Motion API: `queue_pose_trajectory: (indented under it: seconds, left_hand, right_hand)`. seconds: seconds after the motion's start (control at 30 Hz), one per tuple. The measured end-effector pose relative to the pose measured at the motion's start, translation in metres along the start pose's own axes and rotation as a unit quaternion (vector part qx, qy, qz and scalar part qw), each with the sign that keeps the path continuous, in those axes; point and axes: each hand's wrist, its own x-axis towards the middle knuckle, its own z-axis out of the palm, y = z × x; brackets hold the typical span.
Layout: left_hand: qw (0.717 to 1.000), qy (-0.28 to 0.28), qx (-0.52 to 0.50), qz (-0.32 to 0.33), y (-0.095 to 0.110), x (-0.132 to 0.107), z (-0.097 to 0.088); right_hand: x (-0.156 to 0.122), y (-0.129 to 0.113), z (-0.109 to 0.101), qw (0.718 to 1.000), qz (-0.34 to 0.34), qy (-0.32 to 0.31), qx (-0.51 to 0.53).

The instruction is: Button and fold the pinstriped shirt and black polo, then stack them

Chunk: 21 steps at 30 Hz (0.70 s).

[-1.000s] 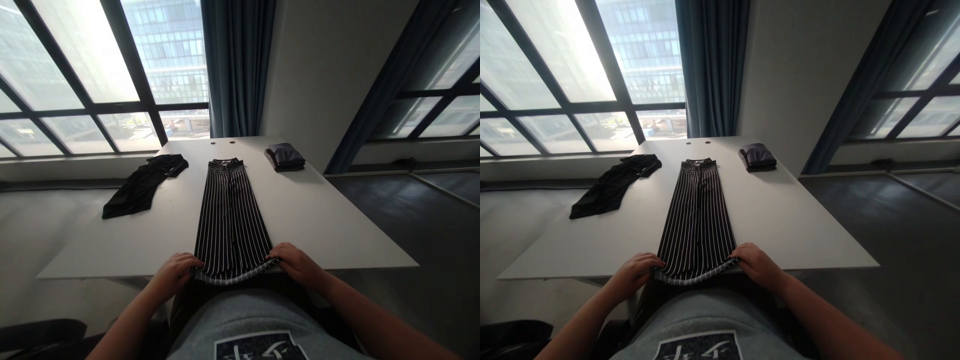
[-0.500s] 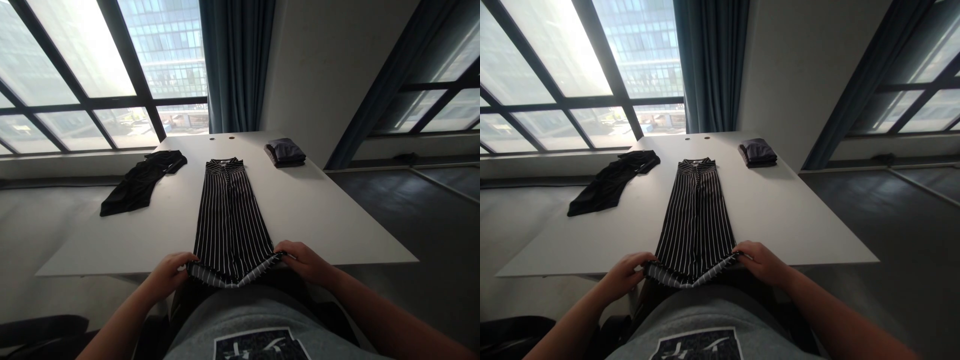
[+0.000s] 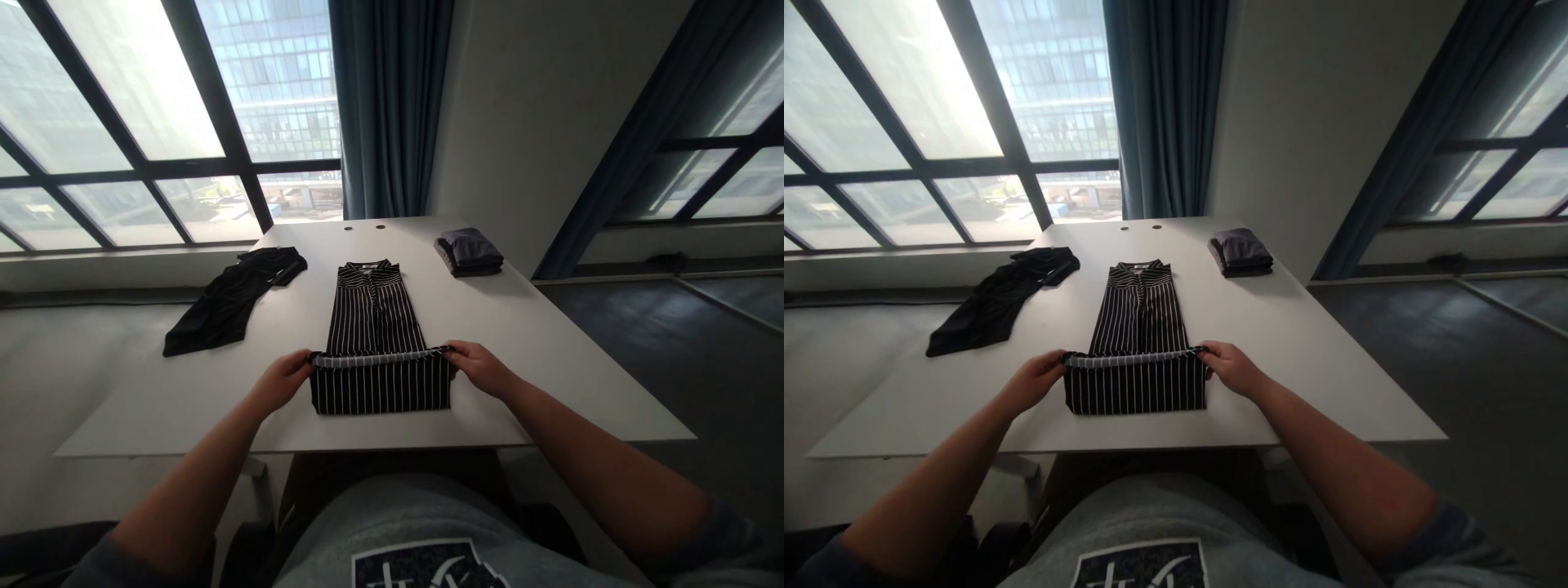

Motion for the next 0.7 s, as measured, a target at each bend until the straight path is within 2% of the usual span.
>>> queue_pose_trajectory:
  seconds: [0.13, 0.33, 0.43, 0.53, 0.6, 0.63, 0.7]
  left_hand:
    - [0.999, 0.011, -0.029, -0.031, -0.014, 0.03, 0.003]
    - [0.995, 0.009, 0.049, -0.083, -0.038, 0.055, 0.012]
    - [0.986, 0.026, 0.119, -0.116, -0.045, 0.059, 0.019]
    - [0.971, 0.081, 0.182, -0.134, -0.042, 0.056, 0.027]
    - [0.965, 0.11, 0.216, -0.097, -0.033, 0.05, 0.031]
    - [0.966, 0.106, 0.231, -0.057, -0.027, 0.047, 0.033]
    - [0.965, 0.056, 0.25, 0.048, -0.015, 0.039, 0.036]
  right_hand:
    - [0.029, 0.011, 0.001, 0.997, 0.06, 0.043, -0.023]
    - [0.06, 0.023, 0.011, 0.988, 0.051, 0.02, -0.145]
    - [0.065, 0.03, 0.015, 0.963, 0.052, 0.054, -0.259]
    - [0.065, 0.035, 0.018, 0.935, 0.071, 0.113, -0.328]
    - [0.062, 0.035, 0.019, 0.922, 0.065, 0.148, -0.352]
    - [0.059, 0.033, 0.02, 0.916, 0.043, 0.16, -0.366]
    - [0.054, 0.026, 0.022, 0.905, -0.033, 0.154, -0.395]
